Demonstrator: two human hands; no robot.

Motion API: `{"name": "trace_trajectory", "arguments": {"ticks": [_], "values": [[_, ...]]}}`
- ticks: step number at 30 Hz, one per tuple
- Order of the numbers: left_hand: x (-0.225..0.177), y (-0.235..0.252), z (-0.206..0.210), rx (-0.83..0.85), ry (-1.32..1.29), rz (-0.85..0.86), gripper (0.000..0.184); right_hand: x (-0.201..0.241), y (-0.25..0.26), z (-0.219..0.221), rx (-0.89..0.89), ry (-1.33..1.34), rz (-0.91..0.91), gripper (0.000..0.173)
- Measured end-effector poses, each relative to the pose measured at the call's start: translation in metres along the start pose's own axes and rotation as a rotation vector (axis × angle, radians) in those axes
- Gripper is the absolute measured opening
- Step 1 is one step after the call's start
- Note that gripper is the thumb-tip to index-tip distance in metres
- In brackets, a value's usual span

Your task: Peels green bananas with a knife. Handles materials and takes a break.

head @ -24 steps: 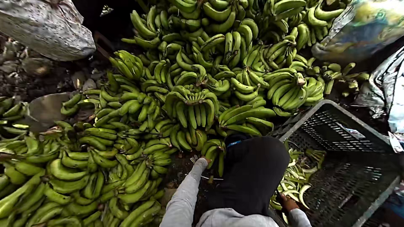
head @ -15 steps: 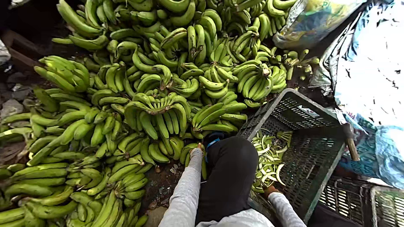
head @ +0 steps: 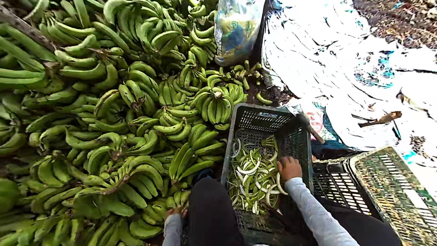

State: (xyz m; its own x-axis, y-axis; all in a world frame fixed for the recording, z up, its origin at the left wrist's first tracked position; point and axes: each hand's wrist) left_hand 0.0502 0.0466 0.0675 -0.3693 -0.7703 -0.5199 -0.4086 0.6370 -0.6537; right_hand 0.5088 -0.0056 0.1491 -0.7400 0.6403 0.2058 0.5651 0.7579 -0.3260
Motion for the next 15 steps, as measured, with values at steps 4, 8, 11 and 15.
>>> {"name": "trace_trajectory", "arguments": {"ticks": [4, 8, 11, 15], "values": [[-0.070, -0.034, -0.039, -0.051, 0.029, 0.090, 0.052, -0.030, 0.076, -0.060, -0.378, 0.035, 0.103, 0.062], [-0.145, -0.085, -0.070, 0.000, 0.206, 0.572, 0.047, -0.044, 0.125, -0.090, -0.154, 0.097, 0.273, 0.063], [-0.207, -0.123, -0.064, 0.041, 0.390, 1.105, 0.046, -0.054, 0.134, -0.088, -0.096, 0.093, 0.271, 0.051], [-0.291, -0.163, 0.000, 0.236, 0.508, 1.571, 0.035, -0.055, 0.110, -0.098, -0.071, 0.174, 0.308, 0.048]]}}
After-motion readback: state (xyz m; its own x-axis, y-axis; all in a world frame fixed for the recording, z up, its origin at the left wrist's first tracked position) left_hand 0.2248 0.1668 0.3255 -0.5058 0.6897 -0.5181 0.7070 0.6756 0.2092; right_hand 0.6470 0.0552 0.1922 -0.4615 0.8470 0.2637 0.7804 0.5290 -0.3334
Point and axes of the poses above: each hand's wrist, its own y-axis towards the middle knuckle, its own z-axis out of the palm, x = y × z, and after that the axes turned 2 degrees about -z, right-handed
